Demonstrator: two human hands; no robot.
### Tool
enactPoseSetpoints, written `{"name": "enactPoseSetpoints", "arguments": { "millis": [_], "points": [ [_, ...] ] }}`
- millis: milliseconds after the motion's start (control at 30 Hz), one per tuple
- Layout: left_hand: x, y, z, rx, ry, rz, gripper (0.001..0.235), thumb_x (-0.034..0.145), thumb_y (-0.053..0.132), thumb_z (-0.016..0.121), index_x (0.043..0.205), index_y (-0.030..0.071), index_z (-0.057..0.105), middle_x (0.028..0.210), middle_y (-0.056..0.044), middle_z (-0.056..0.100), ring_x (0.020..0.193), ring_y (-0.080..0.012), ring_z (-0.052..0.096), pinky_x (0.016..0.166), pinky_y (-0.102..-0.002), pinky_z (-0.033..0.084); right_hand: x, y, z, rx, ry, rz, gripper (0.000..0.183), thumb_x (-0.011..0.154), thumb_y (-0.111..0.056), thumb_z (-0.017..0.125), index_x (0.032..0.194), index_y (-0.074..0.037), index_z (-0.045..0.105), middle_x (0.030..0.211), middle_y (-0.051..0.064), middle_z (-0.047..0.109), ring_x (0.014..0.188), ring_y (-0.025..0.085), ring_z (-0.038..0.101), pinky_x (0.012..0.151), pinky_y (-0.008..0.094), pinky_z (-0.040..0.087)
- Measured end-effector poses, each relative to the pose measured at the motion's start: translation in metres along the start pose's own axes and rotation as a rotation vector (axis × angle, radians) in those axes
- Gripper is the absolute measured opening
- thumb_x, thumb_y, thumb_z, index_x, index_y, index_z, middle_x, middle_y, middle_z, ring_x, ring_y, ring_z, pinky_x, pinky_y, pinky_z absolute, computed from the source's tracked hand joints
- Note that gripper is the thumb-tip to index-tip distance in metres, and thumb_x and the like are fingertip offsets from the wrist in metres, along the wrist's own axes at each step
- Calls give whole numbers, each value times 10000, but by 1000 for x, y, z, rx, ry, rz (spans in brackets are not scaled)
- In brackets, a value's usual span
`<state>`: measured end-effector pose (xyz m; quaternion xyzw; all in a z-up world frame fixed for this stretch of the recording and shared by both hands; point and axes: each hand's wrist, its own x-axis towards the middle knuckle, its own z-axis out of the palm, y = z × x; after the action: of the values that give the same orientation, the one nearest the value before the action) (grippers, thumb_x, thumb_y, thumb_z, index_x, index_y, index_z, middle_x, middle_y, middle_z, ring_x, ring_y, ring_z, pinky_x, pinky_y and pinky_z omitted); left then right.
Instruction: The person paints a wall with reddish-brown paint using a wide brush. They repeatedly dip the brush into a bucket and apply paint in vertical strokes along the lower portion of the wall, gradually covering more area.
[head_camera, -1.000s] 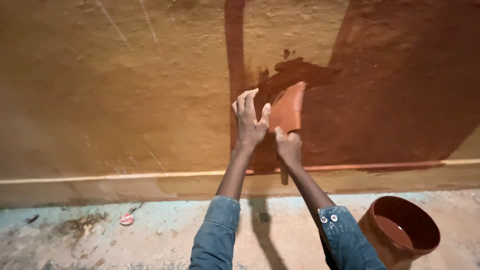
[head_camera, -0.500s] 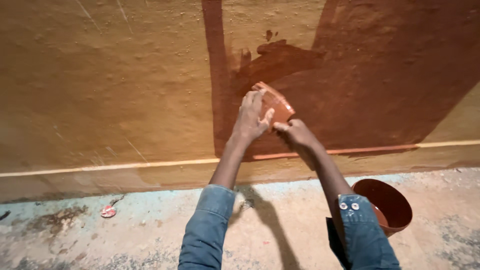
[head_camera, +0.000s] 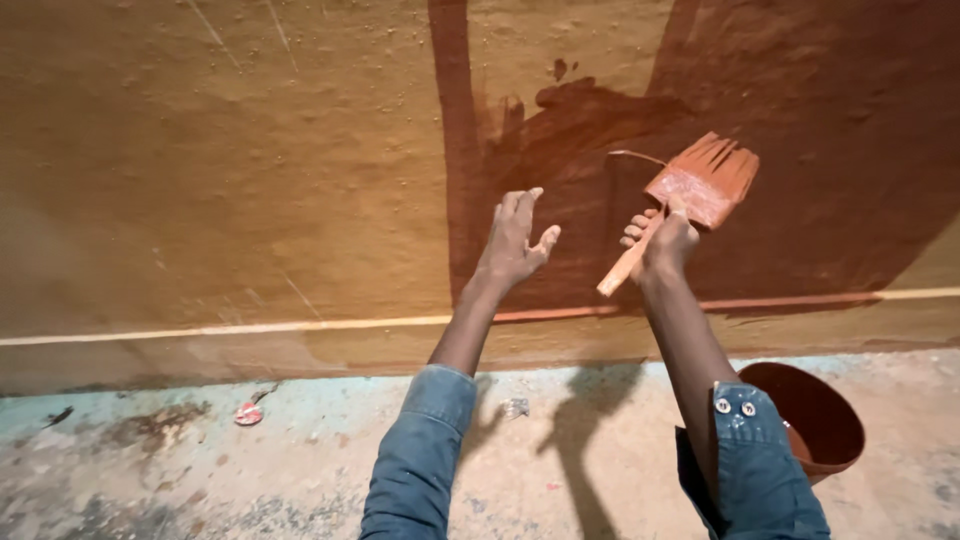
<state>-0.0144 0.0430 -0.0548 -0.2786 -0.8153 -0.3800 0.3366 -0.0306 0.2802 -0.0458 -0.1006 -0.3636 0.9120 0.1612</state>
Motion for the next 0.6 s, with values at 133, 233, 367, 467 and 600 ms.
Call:
{"name": "enactPoseSetpoints", "arguments": {
  "millis": [133, 233, 367, 467, 600],
  "points": [
    [1, -9, -16, 42, 72, 38, 592, 918, 268, 721, 1402, 1, 509, 1316, -231, 545, 1170, -420, 542, 1005, -505, 466, -17, 14, 14, -235, -42, 10, 363, 952, -385, 572, 808, -61, 499, 599, 28, 465, 444, 134, 434, 394, 291, 343],
    [3, -12, -30, 53, 137, 7, 571, 914, 252, 727, 1388, 4, 529, 1308, -231, 558, 1177, -417, 546, 1002, -505, 463, -48, 31, 31, -557, -117, -5, 340, 921, -371, 631, 804, -66, 537, 604, 39, 517, 452, 147, 476, 391, 313, 363],
    [5, -13, -47, 14, 273, 15, 519, 929, 205, 695, 1378, -7, 545, 1287, -231, 583, 1179, -409, 578, 1020, -475, 490, -81, 45, 50, -955, -364, 33, 378, 929, -392, 636, 791, -40, 642, 618, 42, 588, 486, 152, 536, 429, 317, 424],
    [3, -9, -60, -56, 317, 22, 476, 952, 189, 682, 1361, -18, 554, 1263, -234, 599, 1173, -402, 606, 1018, -450, 508, -98, 56, 58, -1107, -553, 33, 395, 956, -398, 633, 812, -30, 622, 632, 38, 568, 507, 151, 538, 445, 337, 441],
    [8, 2, -72, -92, 313, 20, 444, 950, 173, 673, 1333, -31, 576, 1223, -232, 619, 1149, -393, 626, 1005, -443, 512, -107, 54, 67, -1134, -634, 62, 345, 943, -382, 632, 841, -53, 658, 644, 37, 554, 515, 155, 526, 460, 346, 434]
  ]
}}
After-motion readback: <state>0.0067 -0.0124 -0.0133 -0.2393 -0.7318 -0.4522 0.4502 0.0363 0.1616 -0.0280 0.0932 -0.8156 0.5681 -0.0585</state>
